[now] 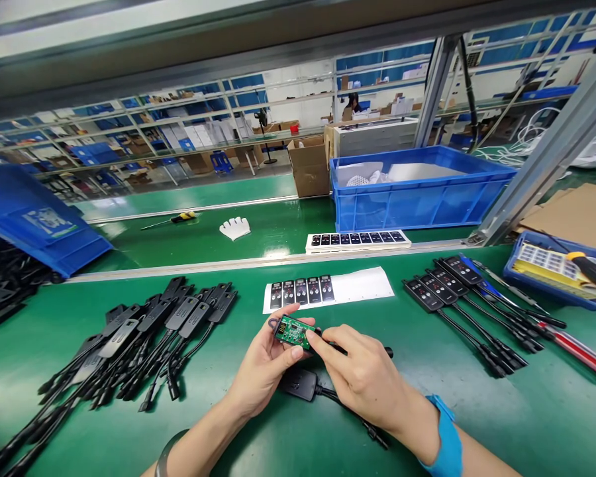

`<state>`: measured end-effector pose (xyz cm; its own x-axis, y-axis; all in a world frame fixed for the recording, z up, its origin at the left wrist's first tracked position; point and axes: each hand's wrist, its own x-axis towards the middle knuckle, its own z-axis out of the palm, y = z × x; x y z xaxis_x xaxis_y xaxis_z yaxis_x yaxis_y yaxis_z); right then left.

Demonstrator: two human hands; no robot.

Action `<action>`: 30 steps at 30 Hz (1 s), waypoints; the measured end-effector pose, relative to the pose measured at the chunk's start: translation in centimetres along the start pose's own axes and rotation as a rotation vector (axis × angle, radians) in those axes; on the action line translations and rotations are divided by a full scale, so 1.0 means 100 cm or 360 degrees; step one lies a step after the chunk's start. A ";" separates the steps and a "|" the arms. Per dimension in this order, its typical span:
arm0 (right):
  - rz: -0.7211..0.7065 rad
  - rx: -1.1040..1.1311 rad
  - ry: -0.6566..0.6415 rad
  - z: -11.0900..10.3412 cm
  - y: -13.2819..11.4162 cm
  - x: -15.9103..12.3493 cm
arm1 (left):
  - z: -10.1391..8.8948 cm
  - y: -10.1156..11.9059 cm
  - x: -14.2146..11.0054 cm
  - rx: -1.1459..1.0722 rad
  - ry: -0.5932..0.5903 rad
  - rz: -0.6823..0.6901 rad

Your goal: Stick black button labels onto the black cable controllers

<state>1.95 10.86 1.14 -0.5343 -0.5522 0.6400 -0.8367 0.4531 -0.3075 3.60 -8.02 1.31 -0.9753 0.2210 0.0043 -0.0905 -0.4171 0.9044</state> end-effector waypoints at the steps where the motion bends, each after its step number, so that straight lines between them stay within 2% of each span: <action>1: -0.0002 0.0000 0.0003 0.000 0.000 0.000 | 0.000 0.000 0.000 -0.0001 0.0001 0.0003; 7: -0.0016 -0.0049 -0.0026 -0.002 -0.002 0.004 | 0.003 0.001 -0.001 -0.0045 0.0014 -0.0011; 14: -0.0044 -0.0110 0.0014 0.000 -0.005 0.005 | 0.010 -0.001 0.000 -0.0105 0.0186 -0.0094; 16: 0.0057 -0.0007 -0.0003 0.004 -0.005 0.002 | 0.010 -0.002 0.001 -0.0081 0.0223 -0.0090; 21: 0.0674 0.0434 -0.0074 0.010 -0.007 0.002 | 0.011 -0.005 0.003 -0.0016 0.0410 -0.0078; 23: 0.0835 0.0542 -0.0162 0.010 -0.008 0.004 | 0.011 -0.006 0.004 0.0025 0.0446 -0.0050; 27: 0.0943 0.0636 -0.0358 0.007 -0.007 0.009 | 0.010 -0.007 0.002 0.0162 0.0395 0.0042; 30: 0.1025 0.0781 -0.0430 0.009 -0.006 0.009 | 0.010 -0.006 0.001 0.0241 0.0342 0.0105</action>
<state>1.83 9.51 1.29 -0.8818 -0.4672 0.0647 -0.2838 0.4160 -0.8639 3.77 -6.87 1.16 -0.9999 -0.0011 -0.0105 -0.0097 -0.2840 0.9588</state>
